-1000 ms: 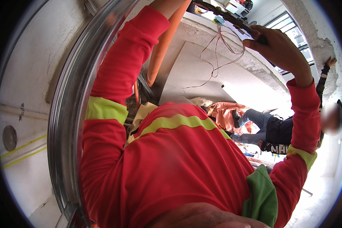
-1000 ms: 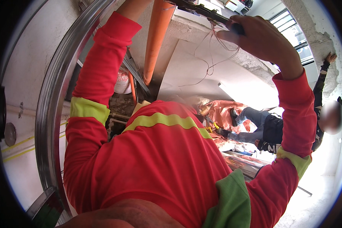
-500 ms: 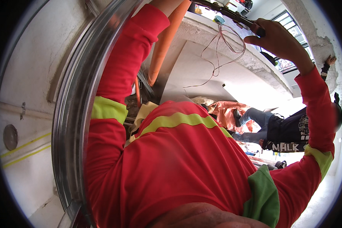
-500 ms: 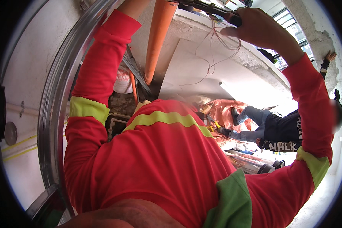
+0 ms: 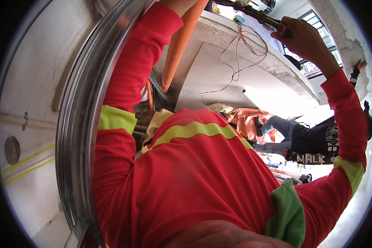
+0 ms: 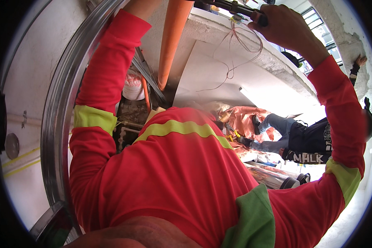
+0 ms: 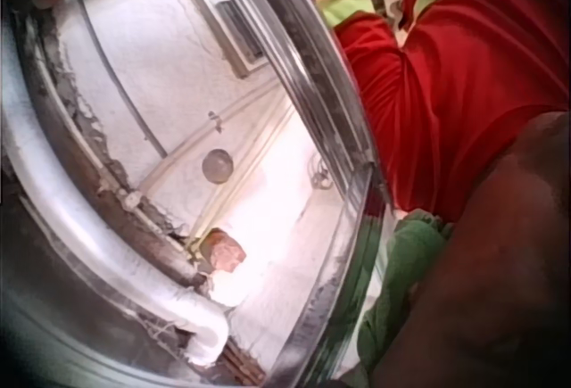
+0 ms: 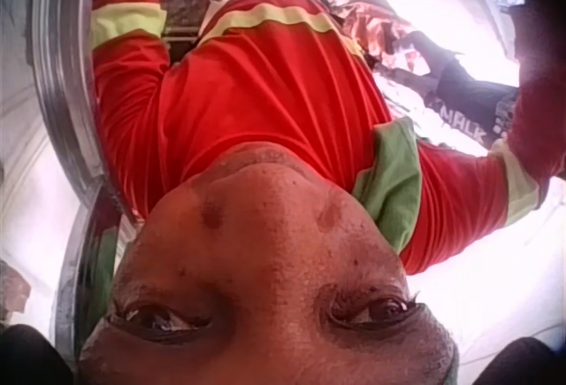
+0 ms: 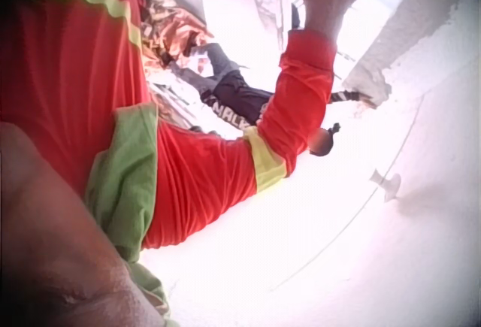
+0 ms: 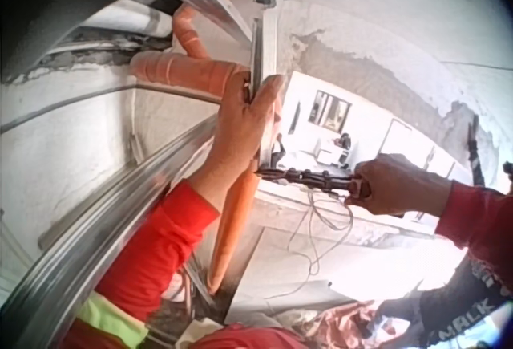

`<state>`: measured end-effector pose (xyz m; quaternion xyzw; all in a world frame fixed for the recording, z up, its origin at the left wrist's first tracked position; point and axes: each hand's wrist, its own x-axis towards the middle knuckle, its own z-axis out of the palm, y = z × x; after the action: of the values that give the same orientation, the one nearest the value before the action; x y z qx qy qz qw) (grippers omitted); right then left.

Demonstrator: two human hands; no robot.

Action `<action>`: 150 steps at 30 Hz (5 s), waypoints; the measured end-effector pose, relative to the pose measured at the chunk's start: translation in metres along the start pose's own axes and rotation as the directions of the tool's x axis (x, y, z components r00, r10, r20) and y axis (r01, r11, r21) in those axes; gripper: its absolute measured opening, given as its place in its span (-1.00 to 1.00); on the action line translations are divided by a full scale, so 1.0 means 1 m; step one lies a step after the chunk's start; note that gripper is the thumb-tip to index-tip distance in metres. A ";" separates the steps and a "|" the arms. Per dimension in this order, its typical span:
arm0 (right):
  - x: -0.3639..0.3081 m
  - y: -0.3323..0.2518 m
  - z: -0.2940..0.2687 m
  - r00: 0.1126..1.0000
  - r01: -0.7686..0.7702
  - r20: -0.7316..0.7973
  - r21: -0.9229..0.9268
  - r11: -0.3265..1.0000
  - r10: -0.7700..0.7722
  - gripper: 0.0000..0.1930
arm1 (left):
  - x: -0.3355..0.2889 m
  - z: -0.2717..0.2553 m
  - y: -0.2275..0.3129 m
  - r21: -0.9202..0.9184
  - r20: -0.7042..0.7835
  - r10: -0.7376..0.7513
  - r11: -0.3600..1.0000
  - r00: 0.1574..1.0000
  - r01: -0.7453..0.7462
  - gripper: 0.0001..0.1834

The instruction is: The person installs a metal ceiling grid by cutting, drilling, and hammering metal studs into place. They use tin snips, a power drill, and a hammer to secure the frame to the ceiling structure.

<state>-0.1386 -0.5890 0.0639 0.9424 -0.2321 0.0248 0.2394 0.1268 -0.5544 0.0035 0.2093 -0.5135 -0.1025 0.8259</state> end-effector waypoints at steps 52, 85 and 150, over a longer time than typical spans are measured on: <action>0.016 -0.108 0.508 0.692 -0.416 0.472 0.879 0.233 -0.545 -0.45 | -0.012 -0.010 0.074 0.875 -0.193 -0.136 0.425 0.972 0.233 -0.49; 0.046 -0.118 0.568 0.628 -0.534 0.435 0.844 0.049 -0.645 -0.52 | 0.059 0.002 0.086 0.834 -0.287 0.114 0.518 0.951 0.189 -0.39; 0.026 -0.002 0.481 0.939 -0.135 0.310 0.732 -0.667 0.151 -0.49 | -0.192 -0.173 -0.015 -0.384 -0.374 -0.528 0.836 0.762 0.392 -0.36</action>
<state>-0.1459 -0.8212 -0.3585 0.5582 -0.2361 0.2642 -0.7503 0.1949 -0.4519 -0.2244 0.2280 -0.2120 -0.3230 0.8937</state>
